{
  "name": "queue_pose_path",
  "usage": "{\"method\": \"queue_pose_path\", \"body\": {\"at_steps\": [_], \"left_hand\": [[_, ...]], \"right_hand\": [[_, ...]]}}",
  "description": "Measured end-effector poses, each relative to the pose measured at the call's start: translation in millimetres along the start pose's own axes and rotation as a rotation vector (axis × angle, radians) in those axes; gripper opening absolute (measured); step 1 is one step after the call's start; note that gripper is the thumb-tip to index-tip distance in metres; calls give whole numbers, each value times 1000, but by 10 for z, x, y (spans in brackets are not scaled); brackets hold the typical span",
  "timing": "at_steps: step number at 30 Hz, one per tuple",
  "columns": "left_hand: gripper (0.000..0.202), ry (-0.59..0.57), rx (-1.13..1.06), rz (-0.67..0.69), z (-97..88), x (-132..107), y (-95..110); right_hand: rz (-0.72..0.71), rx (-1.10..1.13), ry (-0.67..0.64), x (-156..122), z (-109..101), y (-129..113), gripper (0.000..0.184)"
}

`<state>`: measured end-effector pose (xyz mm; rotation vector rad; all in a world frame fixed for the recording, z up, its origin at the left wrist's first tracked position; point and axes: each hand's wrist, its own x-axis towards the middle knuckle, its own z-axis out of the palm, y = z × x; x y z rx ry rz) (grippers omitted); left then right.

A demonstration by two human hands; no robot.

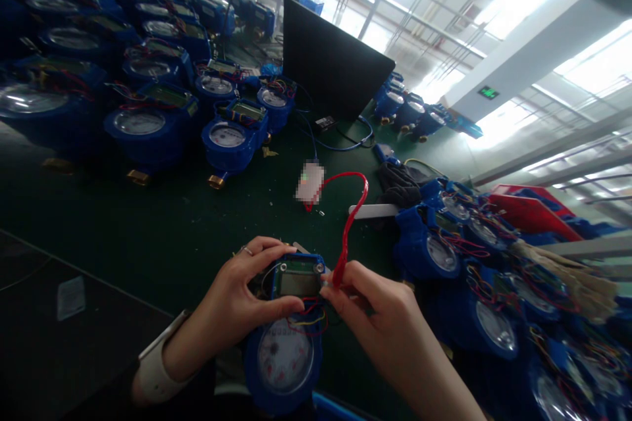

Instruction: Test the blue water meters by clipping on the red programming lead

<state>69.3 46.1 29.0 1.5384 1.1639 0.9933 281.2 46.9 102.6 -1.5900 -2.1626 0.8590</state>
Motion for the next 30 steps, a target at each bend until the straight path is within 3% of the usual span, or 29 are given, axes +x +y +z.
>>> {"method": "queue_pose_path", "body": {"at_steps": [30], "left_hand": [[54,-6,-3,-25,-9,18,25]], "right_hand": [[-15,47,3,40,17,-30,19]]}}
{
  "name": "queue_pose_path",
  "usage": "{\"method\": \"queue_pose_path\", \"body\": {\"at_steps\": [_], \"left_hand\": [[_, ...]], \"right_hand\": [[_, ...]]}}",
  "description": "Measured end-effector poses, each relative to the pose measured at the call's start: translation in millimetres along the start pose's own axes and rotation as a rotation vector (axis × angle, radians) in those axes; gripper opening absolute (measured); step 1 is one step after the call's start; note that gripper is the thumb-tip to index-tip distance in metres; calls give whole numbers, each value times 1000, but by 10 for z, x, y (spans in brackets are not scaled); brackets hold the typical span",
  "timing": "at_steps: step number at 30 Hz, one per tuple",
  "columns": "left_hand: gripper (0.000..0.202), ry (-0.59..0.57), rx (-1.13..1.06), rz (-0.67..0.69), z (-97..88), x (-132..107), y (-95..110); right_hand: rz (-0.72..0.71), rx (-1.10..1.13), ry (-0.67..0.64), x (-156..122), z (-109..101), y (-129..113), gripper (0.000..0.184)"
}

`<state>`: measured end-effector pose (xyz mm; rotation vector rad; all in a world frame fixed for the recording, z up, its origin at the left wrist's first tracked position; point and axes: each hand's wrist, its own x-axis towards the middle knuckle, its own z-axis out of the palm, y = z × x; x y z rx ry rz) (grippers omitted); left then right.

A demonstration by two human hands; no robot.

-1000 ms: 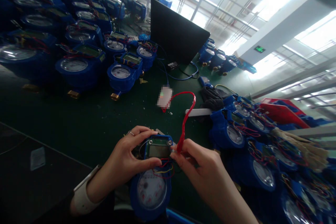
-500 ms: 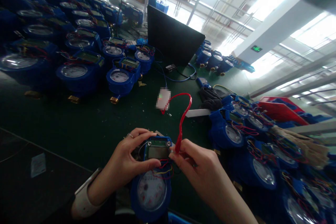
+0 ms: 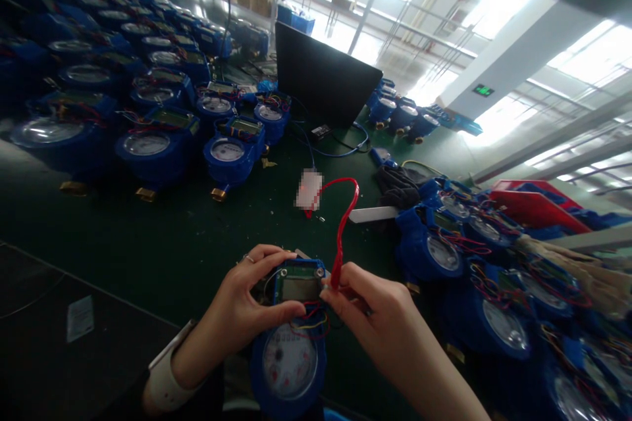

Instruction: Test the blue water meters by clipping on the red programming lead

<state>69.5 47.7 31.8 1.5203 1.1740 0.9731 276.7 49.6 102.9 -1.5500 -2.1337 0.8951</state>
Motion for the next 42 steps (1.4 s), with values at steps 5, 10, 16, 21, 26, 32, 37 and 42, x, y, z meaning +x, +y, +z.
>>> {"method": "queue_pose_path", "body": {"at_steps": [5,10,16,21,26,32,37,42], "left_hand": [[54,-3,0,0,0,-9,1],[55,0,-20,8,14,-12,-31],[55,6,-24,3,17,-2,-40],[57,3,-30,-3,17,3,-40],[57,9,-37,3,17,7,-41],[56,4,-43,-5,9,-5,-30],[55,6,-34,1,5,2,-25],[55,9,-33,3,7,0,-28]], "right_hand": [[9,-1,9,-4,-1,-12,21],[25,1,-13,-7,11,27,22],[21,12,-12,-4,26,42,21],[9,21,-3,-3,26,37,21],[5,35,1,14,32,32,22],[17,31,-14,1,45,58,21],[11,58,-14,-8,53,64,21],[7,36,-15,-2,51,74,22]]}}
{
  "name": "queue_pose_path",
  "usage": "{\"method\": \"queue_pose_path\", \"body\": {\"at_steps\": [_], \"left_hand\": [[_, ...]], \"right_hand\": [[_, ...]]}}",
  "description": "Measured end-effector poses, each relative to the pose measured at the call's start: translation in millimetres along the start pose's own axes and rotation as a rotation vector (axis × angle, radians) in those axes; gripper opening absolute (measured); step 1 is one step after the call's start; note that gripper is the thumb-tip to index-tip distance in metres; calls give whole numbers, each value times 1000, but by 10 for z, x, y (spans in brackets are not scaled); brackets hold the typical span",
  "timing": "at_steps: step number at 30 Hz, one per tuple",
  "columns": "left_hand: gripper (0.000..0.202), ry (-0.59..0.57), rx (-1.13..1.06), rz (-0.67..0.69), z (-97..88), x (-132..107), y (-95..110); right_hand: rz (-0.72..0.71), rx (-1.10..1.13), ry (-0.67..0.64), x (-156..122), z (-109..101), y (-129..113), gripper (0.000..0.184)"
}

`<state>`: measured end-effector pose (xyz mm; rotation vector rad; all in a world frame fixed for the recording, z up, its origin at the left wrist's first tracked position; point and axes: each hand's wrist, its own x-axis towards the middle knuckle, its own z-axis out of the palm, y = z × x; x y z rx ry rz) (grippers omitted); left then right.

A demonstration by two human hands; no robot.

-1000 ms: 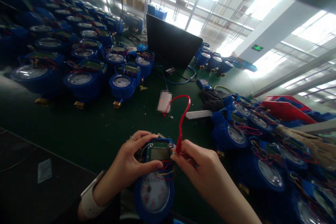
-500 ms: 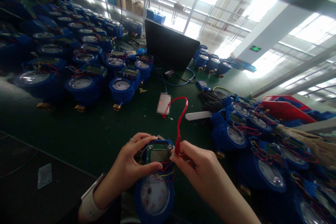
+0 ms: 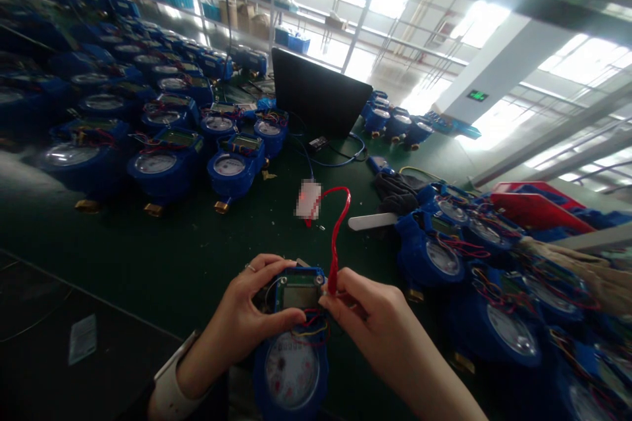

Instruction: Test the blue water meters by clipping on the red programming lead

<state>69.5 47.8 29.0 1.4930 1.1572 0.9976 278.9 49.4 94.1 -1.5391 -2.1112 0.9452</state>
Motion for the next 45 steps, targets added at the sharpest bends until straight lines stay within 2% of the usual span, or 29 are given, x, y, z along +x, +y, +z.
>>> {"method": "queue_pose_path", "body": {"at_steps": [14,19,26,34,45], "left_hand": [[53,-2,26,-5,-13,6,20],[51,4,10,-15,-28,-10,22],[50,-3,-11,-24,-36,-9,33],[51,0,-10,-28,-26,-19,10],[53,12,-11,-13,-21,-15,1]], "right_hand": [[3,23,21,0,-8,-15,24],[38,159,9,-33,4,38,18],[58,375,87,-95,41,103,18],[48,258,119,-105,28,136,17],[55,181,91,-142,9,122,16]]}}
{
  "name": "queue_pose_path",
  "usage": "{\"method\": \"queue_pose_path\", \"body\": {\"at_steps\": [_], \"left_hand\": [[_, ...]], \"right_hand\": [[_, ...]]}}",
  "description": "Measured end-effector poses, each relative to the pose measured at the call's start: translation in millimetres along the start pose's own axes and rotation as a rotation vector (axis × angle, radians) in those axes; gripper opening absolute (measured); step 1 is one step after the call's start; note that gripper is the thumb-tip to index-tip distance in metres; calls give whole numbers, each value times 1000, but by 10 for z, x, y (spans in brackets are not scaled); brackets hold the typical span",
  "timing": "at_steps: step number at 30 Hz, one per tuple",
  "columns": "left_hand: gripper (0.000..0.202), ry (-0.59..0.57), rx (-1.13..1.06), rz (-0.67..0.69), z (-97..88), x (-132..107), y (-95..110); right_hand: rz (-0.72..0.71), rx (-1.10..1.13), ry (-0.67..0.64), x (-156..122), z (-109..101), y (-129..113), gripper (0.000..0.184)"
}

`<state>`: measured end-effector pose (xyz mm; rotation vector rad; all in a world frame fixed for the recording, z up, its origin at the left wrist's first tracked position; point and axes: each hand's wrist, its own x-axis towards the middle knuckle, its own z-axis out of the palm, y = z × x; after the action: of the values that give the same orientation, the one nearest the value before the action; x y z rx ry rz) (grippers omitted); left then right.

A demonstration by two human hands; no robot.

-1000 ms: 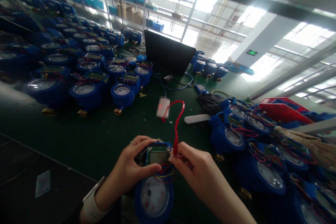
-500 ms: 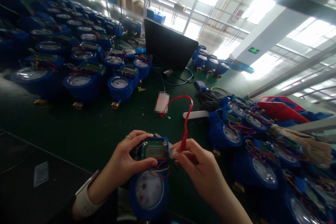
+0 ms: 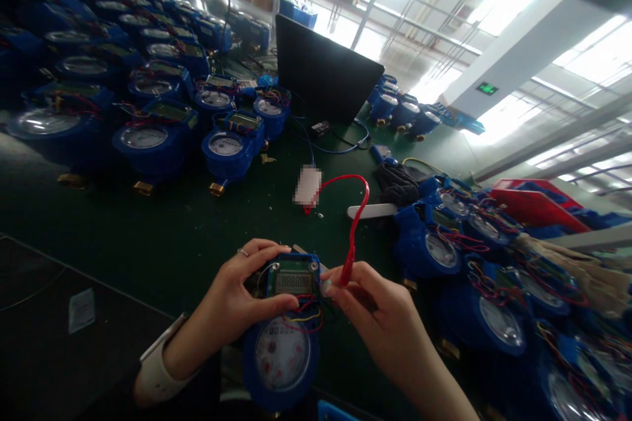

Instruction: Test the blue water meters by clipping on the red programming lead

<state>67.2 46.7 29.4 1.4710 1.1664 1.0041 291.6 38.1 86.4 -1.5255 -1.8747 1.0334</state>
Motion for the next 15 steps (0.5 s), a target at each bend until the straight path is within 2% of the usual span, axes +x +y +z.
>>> {"method": "queue_pose_path", "body": {"at_steps": [7,15], "left_hand": [[54,0,10,1,0,-8,3],[52,6,26,9,-1,-10,-5]], "right_hand": [[-11,-2,39,37,14,-20,13],[-10,-78,11,52,-23,-65,13]]}}
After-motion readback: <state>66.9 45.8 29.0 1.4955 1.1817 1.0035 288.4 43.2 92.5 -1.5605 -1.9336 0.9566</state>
